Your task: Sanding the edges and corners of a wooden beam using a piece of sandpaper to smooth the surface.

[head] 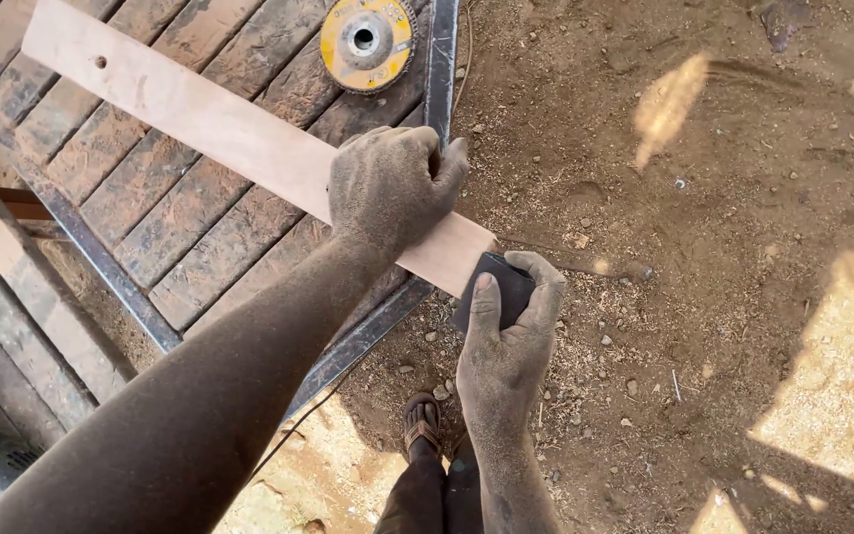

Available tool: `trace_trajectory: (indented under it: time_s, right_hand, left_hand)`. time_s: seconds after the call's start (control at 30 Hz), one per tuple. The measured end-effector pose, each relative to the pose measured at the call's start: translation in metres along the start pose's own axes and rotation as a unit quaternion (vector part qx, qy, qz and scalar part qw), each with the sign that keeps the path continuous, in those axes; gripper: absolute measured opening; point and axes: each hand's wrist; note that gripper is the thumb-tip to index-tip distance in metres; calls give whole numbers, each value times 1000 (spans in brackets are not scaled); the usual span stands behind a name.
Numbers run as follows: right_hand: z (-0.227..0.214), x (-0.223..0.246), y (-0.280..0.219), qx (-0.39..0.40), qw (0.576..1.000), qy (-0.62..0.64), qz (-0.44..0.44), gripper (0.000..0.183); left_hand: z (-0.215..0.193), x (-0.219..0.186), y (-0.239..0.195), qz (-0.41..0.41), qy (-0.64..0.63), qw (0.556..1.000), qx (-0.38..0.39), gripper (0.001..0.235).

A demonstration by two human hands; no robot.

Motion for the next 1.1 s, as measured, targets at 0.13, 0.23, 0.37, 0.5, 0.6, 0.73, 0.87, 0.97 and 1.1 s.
trace_trajectory:
  time_s: [0.13,0.23,0.37,0.5,0.6,0.73,0.87,0.97,1.1]
  right_hand:
    - [4,4,-4,-10,994,-87,-58,26]
    - [4,7,-2,-14,999,-44,19,23]
    - [8,17,16,-33,998,-52,-6,23]
    - [9,9,3,-34,998,-39,36,36]
    - [2,11,-1,-18,995,-37,85,35]
    - [0,11,10,-53,998,-41,-20,24]
    - [1,-1,-3,-14,997,-26,66,34]
    - [4,-8,-9,-35,997,-2,65,35]
    - [5,1,-10,-21,998,-33,48,32]
  left_hand:
    - [-4,-1,3,-8,-3,1000,-6,47]
    - [2,-3,2,3,-4,1000,-21,44]
    - [3,-2,1,0,15,999,-31,41]
    - [6,-1,2,2,26,998,-59,40]
    - [7,-2,1,-6,8,999,-36,40]
    - [6,-1,-1,-10,15,1000,-22,42]
    - [7,-1,5,7,14,999,-46,39]
    - [4,0,0,6,14,999,-29,40]
    - [4,1,2,21,7,999,-39,38]
Point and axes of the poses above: each hand's wrist, its own y-axis towards the middle knuckle, its own z-axis out of the palm, x = y × z, and after that the axes turned 12 degrees about x, right-handed
